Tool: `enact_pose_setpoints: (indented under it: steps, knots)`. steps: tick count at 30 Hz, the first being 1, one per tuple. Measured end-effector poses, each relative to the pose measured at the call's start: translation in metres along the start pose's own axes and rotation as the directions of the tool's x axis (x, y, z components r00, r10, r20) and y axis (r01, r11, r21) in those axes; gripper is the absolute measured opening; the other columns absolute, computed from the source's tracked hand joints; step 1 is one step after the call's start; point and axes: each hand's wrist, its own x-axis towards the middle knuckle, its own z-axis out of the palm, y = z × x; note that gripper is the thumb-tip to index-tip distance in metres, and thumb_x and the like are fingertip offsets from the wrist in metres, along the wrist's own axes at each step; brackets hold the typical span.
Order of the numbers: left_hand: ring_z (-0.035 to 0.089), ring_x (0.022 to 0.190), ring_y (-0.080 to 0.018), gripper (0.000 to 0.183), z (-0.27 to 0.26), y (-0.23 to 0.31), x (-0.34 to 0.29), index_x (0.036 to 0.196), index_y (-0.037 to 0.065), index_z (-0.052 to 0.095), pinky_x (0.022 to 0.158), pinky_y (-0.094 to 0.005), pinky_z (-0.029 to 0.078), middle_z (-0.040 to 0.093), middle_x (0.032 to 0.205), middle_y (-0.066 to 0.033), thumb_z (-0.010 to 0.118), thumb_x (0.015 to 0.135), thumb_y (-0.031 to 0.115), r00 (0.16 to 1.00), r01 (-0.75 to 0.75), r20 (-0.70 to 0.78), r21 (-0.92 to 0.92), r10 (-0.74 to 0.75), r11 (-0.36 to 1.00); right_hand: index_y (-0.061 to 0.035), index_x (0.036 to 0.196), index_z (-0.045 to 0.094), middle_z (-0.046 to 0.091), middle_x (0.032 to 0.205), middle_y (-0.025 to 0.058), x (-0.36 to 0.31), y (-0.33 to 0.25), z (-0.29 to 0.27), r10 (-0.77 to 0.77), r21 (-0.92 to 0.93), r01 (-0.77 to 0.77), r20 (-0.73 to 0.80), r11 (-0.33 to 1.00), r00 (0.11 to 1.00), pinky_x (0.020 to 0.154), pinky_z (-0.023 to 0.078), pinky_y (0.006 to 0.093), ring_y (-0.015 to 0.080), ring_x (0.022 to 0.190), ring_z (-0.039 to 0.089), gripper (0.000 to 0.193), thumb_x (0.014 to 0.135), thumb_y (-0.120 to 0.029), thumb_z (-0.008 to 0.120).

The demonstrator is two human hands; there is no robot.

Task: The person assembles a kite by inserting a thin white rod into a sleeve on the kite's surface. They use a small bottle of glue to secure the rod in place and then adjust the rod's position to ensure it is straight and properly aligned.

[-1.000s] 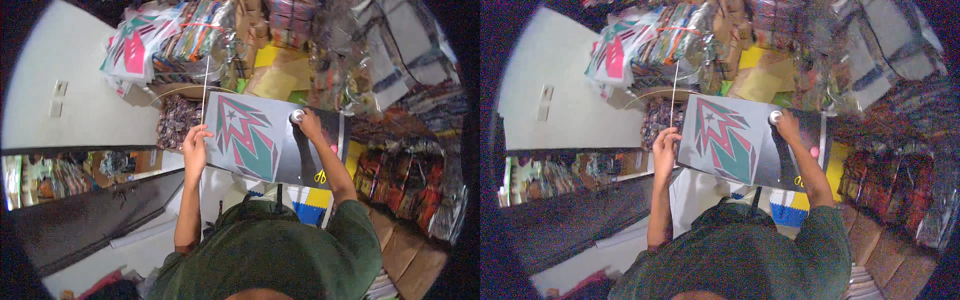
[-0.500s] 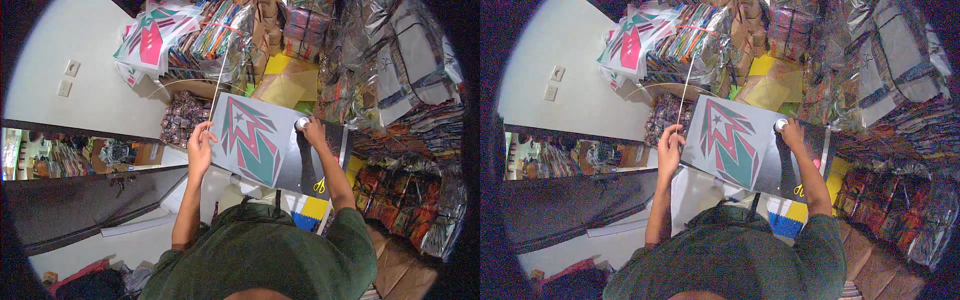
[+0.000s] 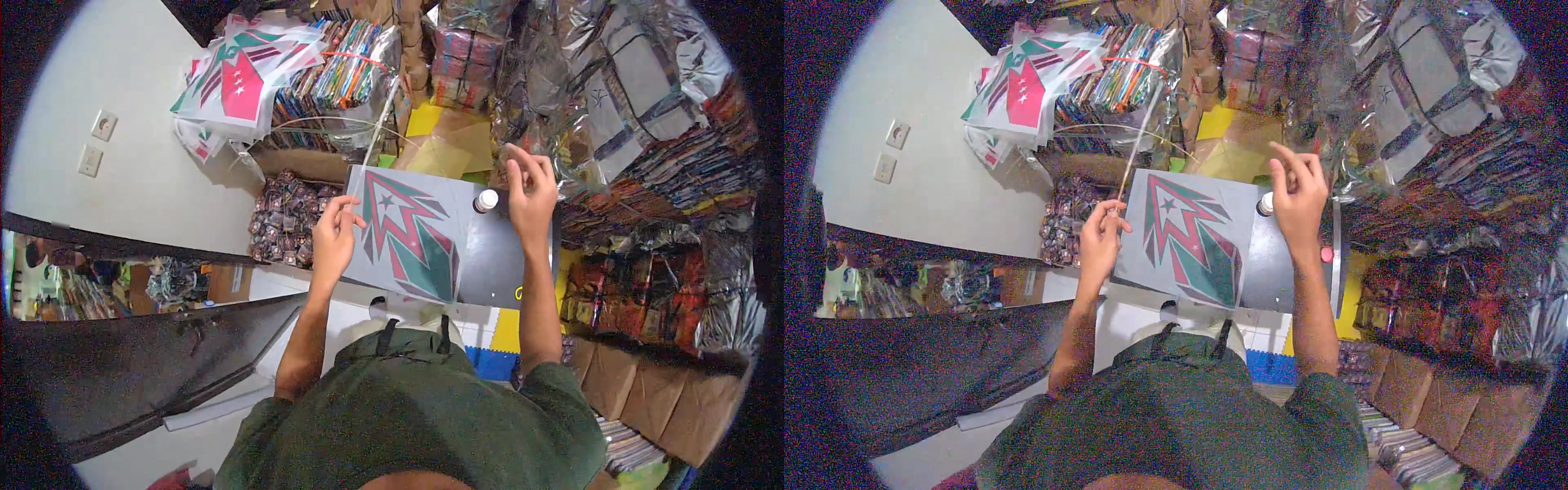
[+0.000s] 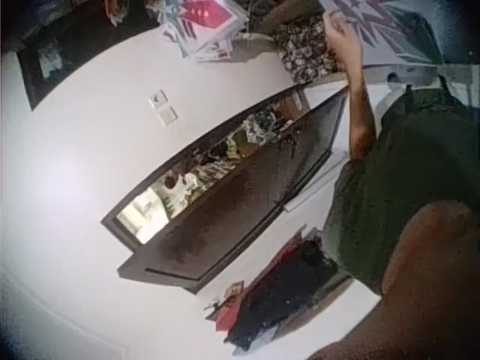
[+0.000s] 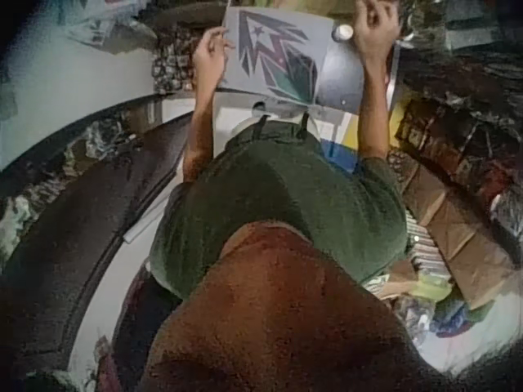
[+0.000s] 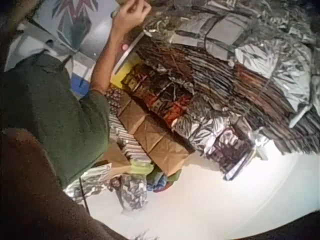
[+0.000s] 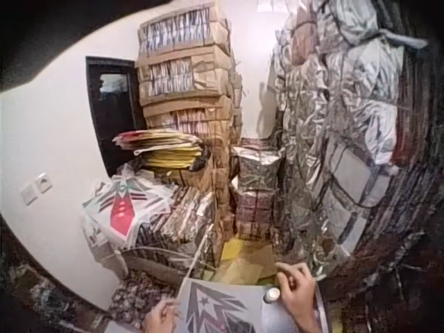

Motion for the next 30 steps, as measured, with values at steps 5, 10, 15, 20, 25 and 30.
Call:
enact_pose_setpoints:
  steps: [5, 10, 15, 20, 25, 30]
  knots:
    - [0.037, 0.048, -0.0009, 0.021, -0.02, 0.002, 0.0, 0.114, 0.006, 0.062, 0.043, -0.0215, 0.03, 0.065, 0.076, -0.0009, 0.048, 0.108, 0.019, 0.989, -0.111, 0.084, -0.086, 0.118, 0.99, -0.0169, 0.138, 0.063, 0.057, 0.084, 0.011, -0.038, -0.097, 0.023, -0.231, 0.118, 0.202, 0.344, 0.972, 0.91, 0.066, 0.05, 0.0363, 0.0241, 0.071, 0.058, 0.046, 0.092, -0.016, 0.07]
    - [0.036, 0.047, -0.0002, 0.019, -0.042, 0.006, -0.006, 0.113, 0.006, 0.061, 0.043, -0.0212, 0.03, 0.064, 0.075, 0.0001, 0.047, 0.108, 0.018, 0.972, -0.168, 0.146, -0.134, 0.187, 0.977, -0.0237, 0.145, 0.057, 0.057, 0.087, 0.0105, -0.07, -0.133, 0.068, -0.279, 0.074, 0.279, 0.483, 0.957, 0.83, 0.067, 0.049, 0.0368, 0.0255, 0.072, 0.056, 0.055, 0.092, -0.015, 0.07]
    - [0.044, 0.056, -0.0035, 0.019, -0.067, 0.01, -0.014, 0.111, 0.005, 0.062, 0.052, -0.0232, 0.036, 0.064, 0.073, -0.0014, 0.047, 0.107, 0.016, 0.948, -0.222, 0.186, -0.198, 0.258, 0.955, -0.0252, 0.147, 0.054, 0.055, 0.087, 0.0109, -0.081, -0.169, 0.08, -0.183, -0.025, 0.218, 0.45, 0.976, 0.874, 0.067, 0.049, 0.0375, 0.0254, 0.072, 0.056, 0.057, 0.093, -0.016, 0.07]
    - [0.037, 0.05, -0.0001, 0.018, -0.084, 0.006, -0.015, 0.112, 0.006, 0.061, 0.045, -0.0203, 0.031, 0.063, 0.074, 0.0008, 0.047, 0.107, 0.015, 0.933, -0.237, 0.212, -0.244, 0.29, 0.94, -0.0275, 0.146, 0.054, 0.057, 0.089, 0.0118, -0.09, -0.187, 0.09, -0.197, -0.068, 0.249, 0.427, 0.966, 0.882, 0.067, 0.051, 0.0401, 0.0288, 0.073, 0.06, 0.056, 0.093, -0.019, 0.07]
    - [0.037, 0.05, -0.0001, 0.018, -0.092, 0.008, -0.014, 0.112, 0.006, 0.061, 0.044, -0.0203, 0.03, 0.063, 0.074, 0.0005, 0.046, 0.107, 0.014, 0.926, -0.243, 0.226, -0.254, 0.301, 0.936, -0.0303, 0.144, 0.055, 0.062, 0.093, 0.0125, -0.102, -0.189, 0.1, -0.247, -0.059, 0.306, 0.451, 0.95, 0.857, 0.068, 0.054, 0.0431, 0.0327, 0.077, 0.065, 0.054, 0.092, -0.025, 0.07]
    - [0.036, 0.049, 0.0003, 0.018, -0.096, 0.008, -0.015, 0.112, 0.006, 0.061, 0.044, -0.0205, 0.03, 0.064, 0.075, 0.0003, 0.046, 0.107, 0.014, 0.918, -0.25, 0.235, -0.28, 0.319, 0.927, -0.0299, 0.143, 0.055, 0.062, 0.095, 0.012, -0.104, -0.2, 0.097, -0.256, -0.092, 0.333, 0.461, 0.939, 0.85, 0.069, 0.055, 0.0431, 0.0329, 0.077, 0.066, 0.053, 0.092, -0.025, 0.07]
